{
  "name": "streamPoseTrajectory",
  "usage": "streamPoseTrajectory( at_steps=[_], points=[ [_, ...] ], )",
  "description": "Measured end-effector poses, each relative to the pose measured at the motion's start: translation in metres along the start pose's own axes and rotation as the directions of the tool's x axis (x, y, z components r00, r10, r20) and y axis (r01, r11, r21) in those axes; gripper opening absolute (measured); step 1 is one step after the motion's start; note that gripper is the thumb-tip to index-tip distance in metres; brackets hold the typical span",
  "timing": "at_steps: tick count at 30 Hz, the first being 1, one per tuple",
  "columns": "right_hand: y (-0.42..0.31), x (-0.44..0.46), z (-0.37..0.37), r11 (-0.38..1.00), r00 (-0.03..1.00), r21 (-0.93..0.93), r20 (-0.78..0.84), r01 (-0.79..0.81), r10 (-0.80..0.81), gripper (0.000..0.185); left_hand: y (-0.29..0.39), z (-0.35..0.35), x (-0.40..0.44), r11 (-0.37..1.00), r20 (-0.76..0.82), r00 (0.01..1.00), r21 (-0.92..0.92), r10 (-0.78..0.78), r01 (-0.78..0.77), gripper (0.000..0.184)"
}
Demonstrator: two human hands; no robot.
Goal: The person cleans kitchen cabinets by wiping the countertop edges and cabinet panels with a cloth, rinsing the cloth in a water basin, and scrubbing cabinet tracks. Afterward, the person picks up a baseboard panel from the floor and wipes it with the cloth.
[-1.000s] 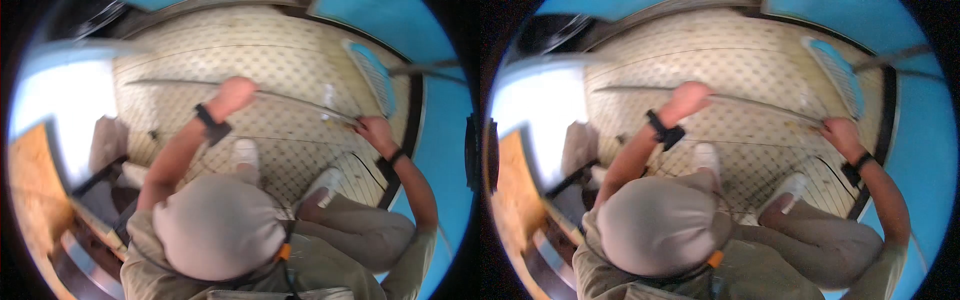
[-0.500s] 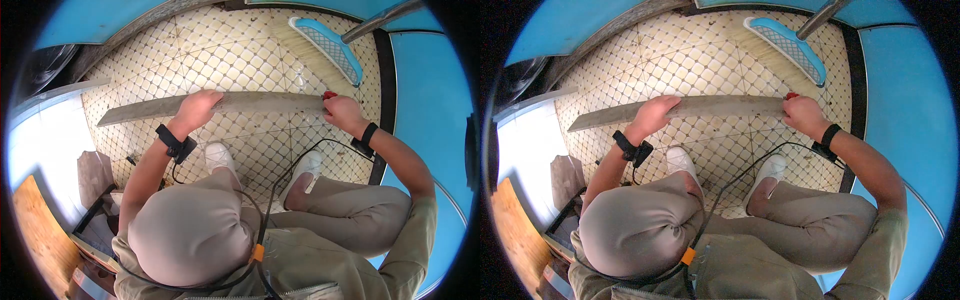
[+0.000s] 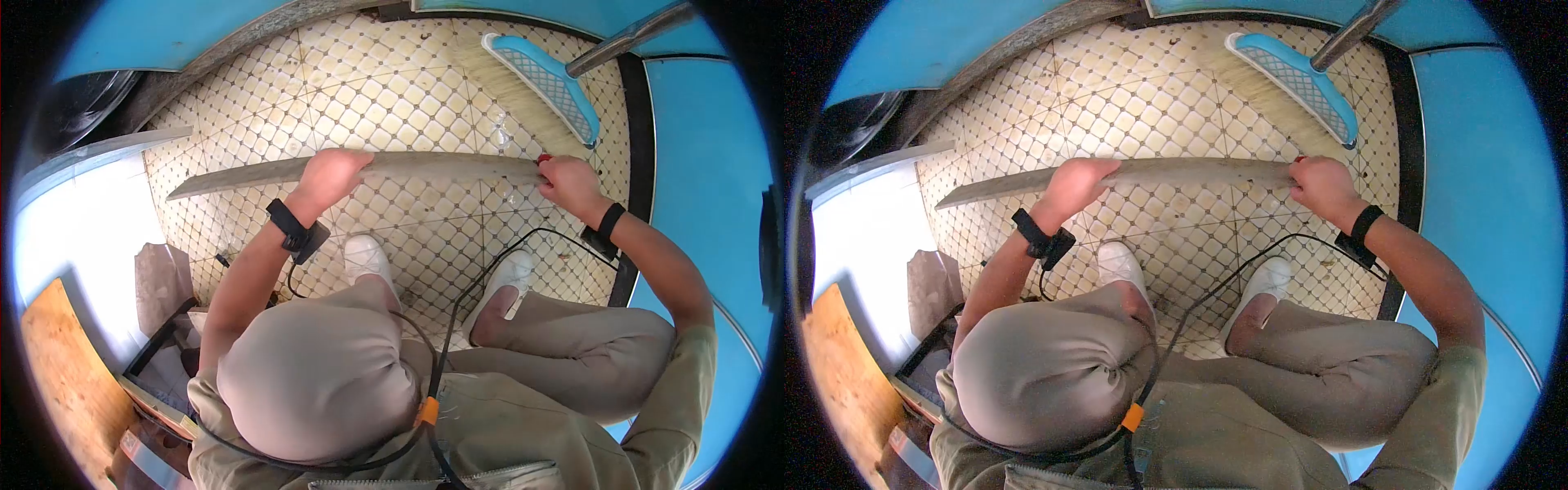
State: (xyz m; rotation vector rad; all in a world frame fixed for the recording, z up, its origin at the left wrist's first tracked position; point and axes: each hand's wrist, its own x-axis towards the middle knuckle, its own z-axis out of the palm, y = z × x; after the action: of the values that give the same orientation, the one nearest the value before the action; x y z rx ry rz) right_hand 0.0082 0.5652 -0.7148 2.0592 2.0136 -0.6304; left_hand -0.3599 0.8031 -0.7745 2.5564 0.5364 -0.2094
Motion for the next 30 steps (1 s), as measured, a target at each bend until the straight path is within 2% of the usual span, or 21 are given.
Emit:
streamPoseTrajectory(
  at_steps=[2, 4, 5, 7, 9, 12, 14, 15, 18, 19, 20, 21, 22, 24, 25, 27, 28, 29, 30],
  points=[
    [0.002, 0.002, -0.002, 0.998, 0.999, 0.052, -0.002, -0.036, 0.036, 0.017, -0.005, 0.001, 0.003, 1.0, -0.005, 1.0, 0.017, -0.02, 0.02, 0.038],
    [0.006, 0.005, -0.002, 0.992, 0.997, 0.102, -0.005, -0.072, 0.073, 0.018, -0.01, 0.0, 0.008, 0.999, -0.113, 0.992, 0.008, 0.047, -0.047, 0.021],
    [0.008, 0.006, -0.001, 0.979, 0.992, 0.164, -0.006, -0.125, 0.128, 0.019, -0.011, -0.006, 0.011, 0.999, -0.112, 0.993, 0.009, 0.046, -0.046, 0.021],
    [0.01, 0.011, -0.004, 0.958, 0.983, 0.227, -0.003, -0.178, 0.183, 0.02, -0.01, -0.025, 0.02, 0.987, 0.01, 0.989, 0.061, -0.147, 0.146, 0.034],
    [0.01, 0.017, -0.014, 0.911, 0.957, 0.302, 0.027, -0.282, 0.288, 0.025, -0.017, -0.031, 0.03, 0.985, 0.005, 0.987, 0.055, -0.161, 0.161, 0.037],
    [0.026, 0.031, -0.009, 0.958, 0.974, 0.199, -0.059, -0.205, 0.22, 0.025, -0.026, -0.039, 0.043, 0.982, 0.015, 0.982, 0.031, -0.188, 0.188, 0.044],
    [0.031, 0.036, -0.007, 0.963, 0.978, 0.185, -0.034, -0.198, 0.207, 0.025, -0.035, -0.04, 0.051, 0.981, 0.143, 0.973, -0.053, -0.179, 0.188, 0.046],
    [0.032, 0.037, -0.007, 0.966, 0.98, 0.173, -0.014, -0.191, 0.197, 0.025, -0.037, -0.039, 0.052, 0.98, 0.141, 0.973, -0.055, -0.181, 0.19, 0.046],
    [0.035, 0.032, 0.0, 0.962, 0.984, 0.243, -0.091, -0.125, 0.15, 0.026, -0.037, -0.044, 0.052, 0.973, 0.179, 0.961, -0.057, -0.211, 0.225, 0.049],
    [0.037, 0.03, 0.0, 0.963, 0.985, 0.241, -0.088, -0.122, 0.147, 0.026, -0.037, -0.048, 0.052, 0.964, 0.253, 0.94, -0.076, -0.227, 0.254, 0.052],
    [0.037, 0.028, -0.004, 0.917, 0.983, 0.361, 0.001, -0.17, 0.182, 0.027, -0.038, -0.051, 0.05, 0.954, 0.325, 0.914, -0.091, -0.242, 0.285, 0.055],
    [0.036, 0.027, -0.007, 0.854, 0.975, 0.471, 0.092, -0.222, 0.203, 0.027, -0.042, -0.049, 0.047, 0.953, 0.323, 0.913, -0.09, -0.248, 0.291, 0.055],
    [0.037, 0.026, -0.008, 0.855, 0.976, 0.472, 0.088, -0.216, 0.198, 0.027, -0.047, -0.046, 0.044, 0.946, 0.325, 0.916, -0.143, -0.233, 0.291, 0.057],
    [0.036, 0.023, -0.012, 0.588, 0.953, 0.75, 0.234, -0.304, 0.194, 0.028, -0.05, -0.051, 0.038, 0.937, 0.326, 0.92, -0.192, -0.219, 0.291, 0.059],
    [0.036, 0.02, -0.015, 0.587, 0.953, 0.751, 0.233, -0.303, 0.194, 0.028, -0.051, -0.053, 0.034, 0.928, 0.339, 0.92, -0.242, -0.194, 0.285, 0.061],
    [0.027, 0.016, -0.034, 0.312, 0.827, 0.766, 0.533, -0.561, 0.178, 0.029, -0.05, -0.057, 0.029, 0.916, 0.349, 0.922, -0.291, -0.167, 0.276, 0.062],
    [0.025, 0.011, -0.032, 0.314, 0.829, 0.768, 0.53, -0.559, 0.18, 0.029, -0.049, -0.06, 0.028, 0.883, 0.346, 0.929, -0.384, -0.133, 0.27, 0.057],
    [0.024, 0.007, -0.026, 0.227, 0.837, 0.806, 0.527, -0.547, 0.147, 0.031, -0.049, -0.061, 0.026, 0.841, 0.34, 0.935, -0.473, -0.101, 0.263, 0.056],
    [0.024, 0.004, -0.023, 0.136, 0.846, 0.835, 0.522, -0.533, 0.113, 0.032, -0.051, -0.061, 0.026, 0.842, 0.337, 0.936, -0.472, -0.102, 0.262, 0.056]
  ],
)
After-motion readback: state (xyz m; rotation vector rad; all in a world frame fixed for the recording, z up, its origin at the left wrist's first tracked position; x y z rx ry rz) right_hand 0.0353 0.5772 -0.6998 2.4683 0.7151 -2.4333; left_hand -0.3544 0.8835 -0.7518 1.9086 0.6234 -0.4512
